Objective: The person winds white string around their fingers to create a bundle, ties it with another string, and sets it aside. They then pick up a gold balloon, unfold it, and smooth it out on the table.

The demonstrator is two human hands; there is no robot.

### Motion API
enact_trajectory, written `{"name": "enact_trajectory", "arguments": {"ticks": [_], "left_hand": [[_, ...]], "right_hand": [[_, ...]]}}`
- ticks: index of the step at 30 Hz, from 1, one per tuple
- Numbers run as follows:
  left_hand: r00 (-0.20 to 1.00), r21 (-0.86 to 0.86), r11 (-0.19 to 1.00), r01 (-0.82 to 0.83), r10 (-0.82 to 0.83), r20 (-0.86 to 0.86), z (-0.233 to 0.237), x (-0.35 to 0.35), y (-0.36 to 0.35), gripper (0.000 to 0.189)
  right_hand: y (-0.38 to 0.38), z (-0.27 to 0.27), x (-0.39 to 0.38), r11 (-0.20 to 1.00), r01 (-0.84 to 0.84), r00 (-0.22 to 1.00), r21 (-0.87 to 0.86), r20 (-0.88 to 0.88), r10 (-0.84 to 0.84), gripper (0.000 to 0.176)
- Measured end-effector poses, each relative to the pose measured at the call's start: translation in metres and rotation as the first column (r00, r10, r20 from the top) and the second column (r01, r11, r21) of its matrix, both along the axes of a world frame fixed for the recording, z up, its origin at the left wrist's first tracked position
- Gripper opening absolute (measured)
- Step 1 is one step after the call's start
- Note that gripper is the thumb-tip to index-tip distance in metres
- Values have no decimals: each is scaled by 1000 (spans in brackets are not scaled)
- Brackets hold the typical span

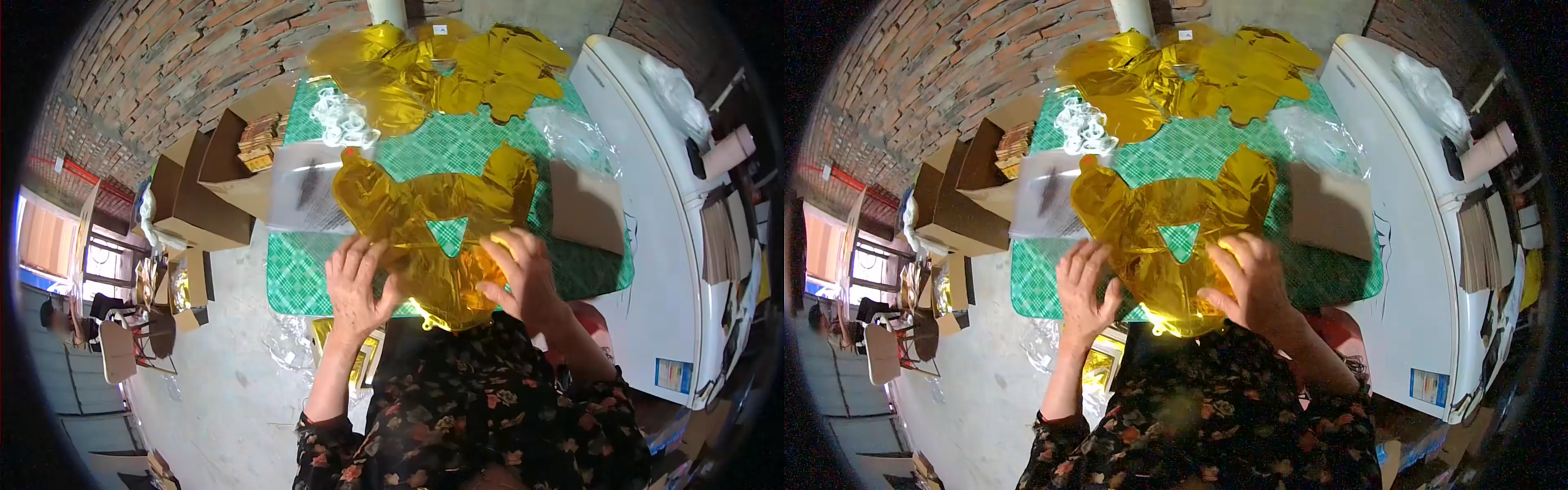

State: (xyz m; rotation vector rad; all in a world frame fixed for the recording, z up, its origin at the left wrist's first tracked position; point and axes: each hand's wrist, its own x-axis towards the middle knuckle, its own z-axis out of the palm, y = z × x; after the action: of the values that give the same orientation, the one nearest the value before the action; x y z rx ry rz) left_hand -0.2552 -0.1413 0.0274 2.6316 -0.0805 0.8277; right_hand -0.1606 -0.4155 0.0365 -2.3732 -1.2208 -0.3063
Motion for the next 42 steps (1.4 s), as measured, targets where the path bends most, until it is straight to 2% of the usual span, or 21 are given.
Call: {"name": "enact_trajectory", "arguments": {"ticks": [1,5,6,9,12,13,14,17,18,23,26,29,33,34,36,39,40,42], "left_hand": [[999,21,999,-28,28,32,3,8,4,47],[995,98,994,-54,62,-75,0,46,10,60],[989,122,992,-42,59,-137,-13,54,14,69],[957,223,972,-77,134,-257,-47,65,23,70],[949,208,976,-66,125,-288,-45,64,26,71],[947,205,976,-72,132,-293,-45,64,26,71],[945,200,977,-73,132,-298,-46,65,26,72],[945,192,979,-76,132,-300,-36,67,25,73],[951,192,978,-76,129,-281,-31,69,27,73],[970,235,968,-86,135,-200,-3,107,43,69],[985,302,951,-58,105,-139,1,154,62,63],[978,414,910,-19,102,-182,-19,203,86,59],[925,514,858,-6,199,-322,-25,242,109,53],[940,518,854,-55,219,-261,-35,253,120,52],[956,517,842,-155,259,-135,-60,273,144,50],[864,335,935,-118,263,-429,-19,273,150,53],[843,378,915,-143,313,-438,-12,275,151,57],[868,365,917,-159,306,-390,-17,281,161,58]], "right_hand": [[7,0,6,999,41,999,-2,33,-41,70],[29,-20,21,964,234,959,-122,191,-209,75],[28,-39,25,948,271,950,-164,204,-236,77],[25,-52,26,939,299,946,-171,186,-267,77],[25,-47,28,927,302,947,-221,184,-264,75],[27,-43,32,926,295,949,-235,186,-255,75],[31,-38,39,947,282,943,-153,224,-245,69],[59,-14,80,985,164,950,-61,279,-141,59],[73,-6,96,996,91,910,20,405,-91,48],[150,-19,193,989,-110,879,-97,455,142,29],[176,-37,234,975,-173,886,-138,410,215,23],[185,-51,251,972,-192,928,-135,298,224,24],[185,-61,257,972,-194,897,-134,377,231,23],[186,-64,259,972,-201,884,-122,404,233,21],[189,-67,263,971,-216,857,-99,457,237,17],[195,-66,264,978,-202,903,-55,376,208,9],[195,-64,263,978,-205,905,-30,374,202,8],[196,-60,264,978,-208,909,21,375,185,6]]}}
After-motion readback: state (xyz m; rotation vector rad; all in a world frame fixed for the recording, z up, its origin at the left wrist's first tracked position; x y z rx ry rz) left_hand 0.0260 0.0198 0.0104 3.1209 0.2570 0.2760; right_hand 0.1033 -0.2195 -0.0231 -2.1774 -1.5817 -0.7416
